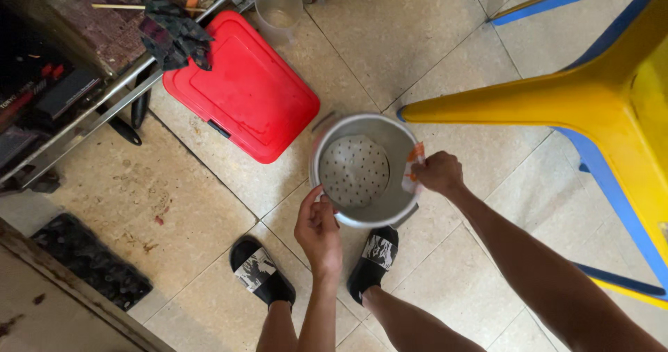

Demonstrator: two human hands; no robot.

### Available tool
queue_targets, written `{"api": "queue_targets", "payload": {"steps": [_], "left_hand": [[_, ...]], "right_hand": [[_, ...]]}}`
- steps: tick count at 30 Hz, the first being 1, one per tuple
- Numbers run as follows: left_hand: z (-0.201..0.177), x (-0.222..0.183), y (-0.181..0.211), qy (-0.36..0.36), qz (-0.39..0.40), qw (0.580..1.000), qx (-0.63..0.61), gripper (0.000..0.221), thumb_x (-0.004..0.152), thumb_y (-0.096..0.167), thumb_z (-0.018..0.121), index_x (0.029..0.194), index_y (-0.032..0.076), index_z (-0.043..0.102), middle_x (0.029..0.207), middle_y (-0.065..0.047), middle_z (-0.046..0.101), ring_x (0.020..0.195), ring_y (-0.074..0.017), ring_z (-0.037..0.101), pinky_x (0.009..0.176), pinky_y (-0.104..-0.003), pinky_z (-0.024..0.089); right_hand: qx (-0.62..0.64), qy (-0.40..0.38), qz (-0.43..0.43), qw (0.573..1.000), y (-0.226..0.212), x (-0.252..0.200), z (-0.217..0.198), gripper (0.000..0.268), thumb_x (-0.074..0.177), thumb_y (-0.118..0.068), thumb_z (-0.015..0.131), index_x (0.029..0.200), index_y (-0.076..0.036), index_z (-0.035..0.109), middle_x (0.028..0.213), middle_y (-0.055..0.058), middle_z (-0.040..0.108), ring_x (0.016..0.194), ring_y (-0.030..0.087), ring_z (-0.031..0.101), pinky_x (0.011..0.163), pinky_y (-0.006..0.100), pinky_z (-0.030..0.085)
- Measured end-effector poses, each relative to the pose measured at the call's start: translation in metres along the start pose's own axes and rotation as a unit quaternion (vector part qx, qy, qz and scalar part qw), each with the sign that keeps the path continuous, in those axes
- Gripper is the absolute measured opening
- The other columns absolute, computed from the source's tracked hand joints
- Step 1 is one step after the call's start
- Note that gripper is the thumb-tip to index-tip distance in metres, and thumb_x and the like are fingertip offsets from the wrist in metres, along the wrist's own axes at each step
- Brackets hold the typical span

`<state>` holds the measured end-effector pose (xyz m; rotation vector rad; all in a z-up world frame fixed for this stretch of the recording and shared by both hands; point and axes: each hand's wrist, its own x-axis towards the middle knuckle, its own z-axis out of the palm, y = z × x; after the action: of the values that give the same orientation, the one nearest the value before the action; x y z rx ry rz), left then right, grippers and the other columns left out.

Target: The person retrieves a pot of cooked mung beans from a stove using a cloth, removes the lid, and transfers the beans from a cloth bag into a plastic container. They then cover the container with a lid and place it on a small yellow stool.

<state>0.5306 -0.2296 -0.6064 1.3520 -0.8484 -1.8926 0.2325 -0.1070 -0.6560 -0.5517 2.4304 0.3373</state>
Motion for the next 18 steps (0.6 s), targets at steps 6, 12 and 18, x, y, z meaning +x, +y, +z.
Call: {"api": "queue_targets", "payload": {"steps": [6,12,18], "left_hand": [[0.005,0.007,0.012,0.001,-0.021,1.000,0.014,0.030,0.100,0.013,0.063,0.127,0.001,0.069,0.073,0.002,0.059,0.066,-0.0049,0.053,0.054,-0.022,0.039],[0.008,0.016,0.020,-0.013,-0.003,1.000,0.019,0.028,0.099,0.013,0.065,0.125,0.003,0.070,0.071,0.001,0.057,0.068,-0.0069,0.054,0.059,-0.022,0.041],[0.015,0.033,0.028,-0.028,-0.002,0.999,0.043,0.027,0.099,0.015,0.065,0.123,0.005,0.072,0.072,0.003,0.058,0.070,-0.0063,0.055,0.060,-0.023,0.040]], "right_hand": [[0.192,0.046,0.061,0.978,-0.023,0.037,-0.036,0.045,0.084,-0.047,0.073,0.077,-0.004,0.083,0.071,0.012,0.079,0.063,0.018,0.076,0.072,0.030,0.059],[0.463,0.066,0.151,0.871,-0.034,0.136,-0.027,0.027,0.086,-0.027,0.072,0.097,-0.003,0.073,0.080,0.015,0.075,0.060,0.021,0.075,0.052,0.030,0.059],[0.710,0.103,0.243,0.652,-0.042,0.253,-0.057,0.017,0.090,-0.005,0.062,0.107,-0.001,0.062,0.090,0.020,0.070,0.063,0.028,0.072,0.046,0.035,0.055]]}}
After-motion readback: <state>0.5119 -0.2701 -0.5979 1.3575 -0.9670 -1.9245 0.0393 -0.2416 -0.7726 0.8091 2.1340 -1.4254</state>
